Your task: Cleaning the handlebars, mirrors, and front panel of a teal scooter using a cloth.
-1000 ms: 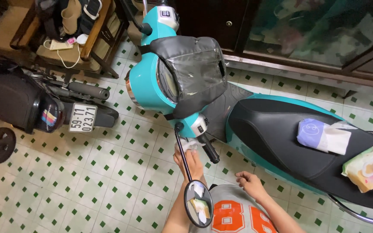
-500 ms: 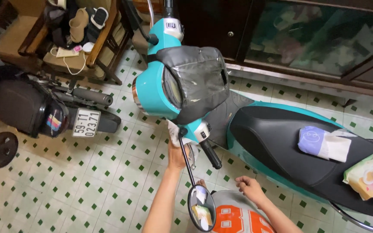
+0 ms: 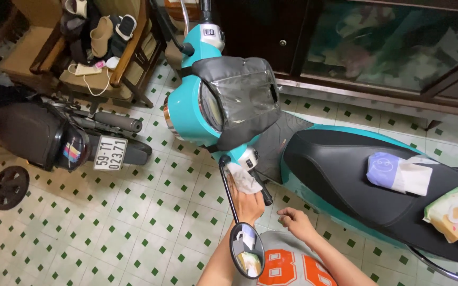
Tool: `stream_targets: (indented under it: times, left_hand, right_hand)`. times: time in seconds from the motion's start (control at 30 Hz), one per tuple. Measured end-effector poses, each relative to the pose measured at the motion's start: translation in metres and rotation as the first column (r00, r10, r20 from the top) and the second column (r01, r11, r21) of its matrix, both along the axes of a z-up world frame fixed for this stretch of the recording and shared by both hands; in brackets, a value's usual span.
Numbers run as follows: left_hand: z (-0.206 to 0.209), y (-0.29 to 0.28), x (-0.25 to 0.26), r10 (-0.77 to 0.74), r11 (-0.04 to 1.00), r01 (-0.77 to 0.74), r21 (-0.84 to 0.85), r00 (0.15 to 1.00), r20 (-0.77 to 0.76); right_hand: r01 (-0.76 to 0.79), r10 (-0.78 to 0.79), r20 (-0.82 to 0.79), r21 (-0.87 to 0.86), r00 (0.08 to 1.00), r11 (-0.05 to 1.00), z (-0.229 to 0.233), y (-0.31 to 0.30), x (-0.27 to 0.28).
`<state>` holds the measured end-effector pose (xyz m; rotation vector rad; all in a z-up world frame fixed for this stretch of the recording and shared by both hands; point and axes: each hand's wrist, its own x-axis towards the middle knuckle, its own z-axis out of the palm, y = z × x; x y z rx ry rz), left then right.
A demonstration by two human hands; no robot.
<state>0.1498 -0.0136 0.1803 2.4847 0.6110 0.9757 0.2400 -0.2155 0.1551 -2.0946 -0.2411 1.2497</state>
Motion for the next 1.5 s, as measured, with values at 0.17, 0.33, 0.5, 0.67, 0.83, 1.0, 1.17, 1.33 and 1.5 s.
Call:
stream_targets:
  times: [0.17, 0.33, 0.5, 0.67, 0.83, 1.0, 1.17, 1.33, 1.5]
  left_hand:
    - [0.040, 0.000, 0.043, 0.075, 0.997, -0.067, 0.040, 0.966, -0.248]
    - [0.091, -0.006, 0.097, 0.212, 0.977, -0.178, 0.117, 0.751, -0.625]
    - [0.087, -0.011, 0.129, 0.222, 0.973, -0.140, 0.181, 0.375, -0.900]
    - [0.029, 0.011, 0.127, 0.356, 0.931, -0.134, 0.338, 0.522, -0.775]
    - [0.025, 0.048, 0.102, 0.267, 0.812, -0.150, 0.565, 0.955, -0.131]
    - [0.057, -0.016, 0.087, -0.377, 0.828, 0.205, 0.522, 0.893, 0.247]
    - [0.024, -0.087, 0.050, -0.668, 0.744, 0.605, 0.282, 0.687, 0.286]
    - [-0.009, -0.117, 0.022, -0.744, 0.664, 0.744, 0.068, 0.651, 0.147]
    - [-0.061, -0.116, -0.007, -0.633, 0.738, 0.622, -0.261, 0.773, 0.050]
  right_hand:
    - [0.100, -0.102, -0.072, -0.031, 0.992, 0.994, 0.010, -0.029, 0.009]
    - [0.199, -0.200, -0.066, -0.016, 0.978, 0.980, 0.005, -0.072, 0.023]
    - [0.216, -0.222, -0.045, -0.106, 0.974, 0.971, 0.011, -0.113, 0.040]
    - [0.248, -0.253, -0.029, -0.110, 0.967, 0.963, 0.015, -0.123, 0.045]
    - [0.192, -0.208, 0.147, 0.119, 0.967, 0.974, -0.002, -0.103, 0.033]
    - [0.429, -0.366, -0.224, 0.454, 0.903, 0.781, 0.027, -0.047, 0.018]
    - [0.758, -0.477, -0.589, 0.525, 0.652, 0.387, -0.006, -0.043, 0.029]
    - [0.648, -0.778, -0.033, 0.577, 0.627, 0.497, 0.005, -0.140, 0.084]
    - [0.606, -0.762, 0.646, 0.628, -0.055, 0.488, -0.023, -0.312, 0.171]
